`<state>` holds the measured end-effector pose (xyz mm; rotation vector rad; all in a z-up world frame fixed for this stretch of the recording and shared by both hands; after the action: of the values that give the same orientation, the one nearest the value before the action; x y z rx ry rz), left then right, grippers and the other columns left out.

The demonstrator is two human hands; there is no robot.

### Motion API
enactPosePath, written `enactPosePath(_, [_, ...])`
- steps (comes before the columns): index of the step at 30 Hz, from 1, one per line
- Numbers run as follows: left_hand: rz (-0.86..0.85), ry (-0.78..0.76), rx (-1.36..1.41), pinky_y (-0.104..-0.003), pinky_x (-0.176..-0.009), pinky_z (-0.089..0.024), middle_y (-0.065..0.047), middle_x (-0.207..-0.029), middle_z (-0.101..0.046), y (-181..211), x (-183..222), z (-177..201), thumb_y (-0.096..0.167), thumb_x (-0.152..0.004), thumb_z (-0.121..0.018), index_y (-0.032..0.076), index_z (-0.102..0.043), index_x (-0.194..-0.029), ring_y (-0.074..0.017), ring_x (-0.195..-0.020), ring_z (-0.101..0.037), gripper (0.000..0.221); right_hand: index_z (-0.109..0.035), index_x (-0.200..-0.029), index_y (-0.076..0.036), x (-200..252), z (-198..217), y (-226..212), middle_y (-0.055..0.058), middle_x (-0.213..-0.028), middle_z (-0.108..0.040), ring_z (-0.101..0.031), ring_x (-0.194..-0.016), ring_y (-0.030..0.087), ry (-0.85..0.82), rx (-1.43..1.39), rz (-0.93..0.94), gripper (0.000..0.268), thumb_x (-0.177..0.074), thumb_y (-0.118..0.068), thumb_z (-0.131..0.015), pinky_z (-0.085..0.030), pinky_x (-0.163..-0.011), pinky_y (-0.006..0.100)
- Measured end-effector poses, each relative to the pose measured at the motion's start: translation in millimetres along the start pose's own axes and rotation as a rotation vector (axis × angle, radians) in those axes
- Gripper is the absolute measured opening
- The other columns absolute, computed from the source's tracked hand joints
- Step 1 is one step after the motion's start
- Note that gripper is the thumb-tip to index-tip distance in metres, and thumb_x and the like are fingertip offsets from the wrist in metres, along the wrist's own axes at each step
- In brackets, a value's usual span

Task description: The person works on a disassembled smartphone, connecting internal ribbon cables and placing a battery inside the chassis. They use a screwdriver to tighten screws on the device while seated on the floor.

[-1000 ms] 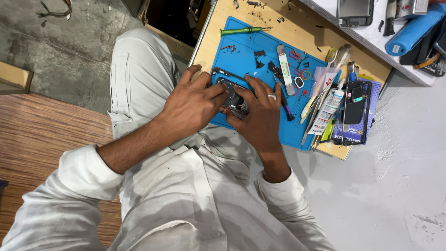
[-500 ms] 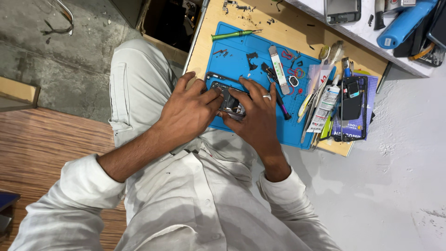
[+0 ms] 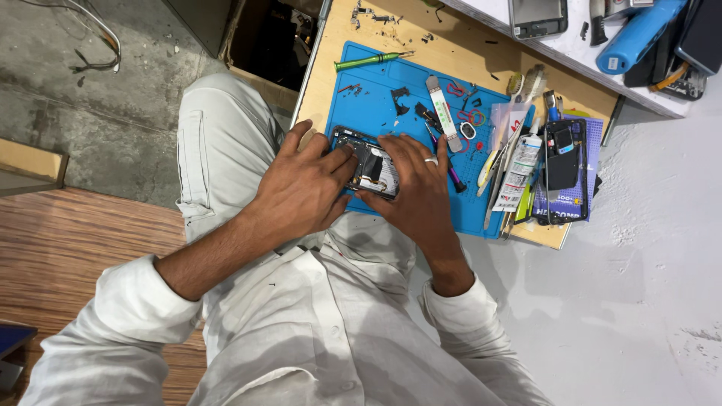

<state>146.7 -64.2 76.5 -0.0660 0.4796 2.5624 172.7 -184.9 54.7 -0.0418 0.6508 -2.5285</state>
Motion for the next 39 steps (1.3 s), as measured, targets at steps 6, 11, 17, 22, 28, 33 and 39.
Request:
enactPosePath(6, [-0.002,-0.079,0.034,-0.060,-0.112,-0.032,-0.012,-0.127,-0.068,1,1,-1,0.038,-0.080,-0.076,0.013,-0.074,-0.117,-0.0301,-0.111,-0.057,0.045,-0.054,-0.142,-0.007,5,1,3,0.012,-0.138,-0.062,-0.054,-0.136,0.032,0.022,-0.006,-0.017,0.092,-0.067,-0.043,-0.094,-0.014,-0.125,0.065])
enactPosePath(11, [-0.012,-0.089,0.018,-0.061,-0.114,-0.031,-0.011,-0.130,-0.067,1,2,0,0.040,-0.083,-0.074,0.014,-0.074,-0.119,-0.0292,-0.113,-0.057,0.044,-0.052,-0.143,-0.007,7,1,2,0.012,-0.141,-0.059,-0.053,-0.138,0.033,0.029,-0.005,0.007,0.095,-0.067,-0.046,-0.093,-0.015,-0.125,0.065])
enactPosePath(17, [-0.027,-0.114,-0.027,-0.061,-0.113,-0.032,-0.010,-0.131,-0.067,3,2,-2,0.038,-0.078,-0.076,0.014,-0.073,-0.122,-0.0290,-0.114,-0.057,0.049,-0.048,-0.147,-0.007,19,7,2,0.012,-0.148,-0.054,-0.049,-0.141,0.035,0.060,0.041,0.042,0.099,-0.071,-0.056,-0.090,-0.018,-0.125,0.065])
enactPosePath(22, [-0.032,-0.125,-0.047,-0.060,-0.112,-0.034,-0.012,-0.130,-0.067,5,0,-3,0.039,-0.079,-0.077,0.012,-0.073,-0.121,-0.0295,-0.113,-0.057,0.051,-0.044,-0.150,-0.006,23,17,11,0.015,-0.148,-0.054,-0.048,-0.141,0.037,0.063,0.073,0.015,0.105,-0.071,-0.058,-0.089,-0.021,-0.124,0.065])
enactPosePath(28, [-0.026,-0.120,-0.096,-0.059,-0.112,-0.034,-0.013,-0.131,-0.066,9,-1,-4,0.044,-0.081,-0.077,0.009,-0.073,-0.118,-0.0308,-0.114,-0.057,0.051,-0.045,-0.149,-0.003,26,42,28,0.018,-0.147,-0.056,-0.050,-0.141,0.038,0.056,0.083,-0.081,0.111,-0.065,-0.057,-0.093,-0.023,-0.123,0.065])
enactPosePath(33, [-0.013,-0.116,-0.065,-0.058,-0.111,-0.035,-0.012,-0.133,-0.063,10,-1,2,0.043,-0.079,-0.076,0.008,-0.073,-0.120,-0.0315,-0.118,-0.054,0.055,-0.047,-0.149,0.000,38,72,49,0.022,-0.146,-0.055,-0.051,-0.138,0.041,0.101,0.111,-0.201,0.116,-0.058,-0.050,-0.098,-0.026,-0.120,0.065])
enactPosePath(39, [-0.029,-0.103,-0.057,-0.058,-0.110,-0.034,-0.013,-0.133,-0.063,13,-4,4,0.044,-0.075,-0.077,0.008,-0.072,-0.118,-0.0329,-0.120,-0.053,0.056,-0.047,-0.149,0.002,51,101,74,0.023,-0.145,-0.057,-0.052,-0.137,0.043,0.153,0.158,-0.319,0.112,-0.061,-0.043,-0.100,-0.027,-0.120,0.066])
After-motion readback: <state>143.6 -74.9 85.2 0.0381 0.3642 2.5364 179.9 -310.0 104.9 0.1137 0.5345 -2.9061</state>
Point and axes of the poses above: each hand's wrist, its own x-axis away from the middle knuckle, its own z-axis out of the back of the hand, y = z × x, the point moved 10 cm from there along -x, towards the middle knuckle
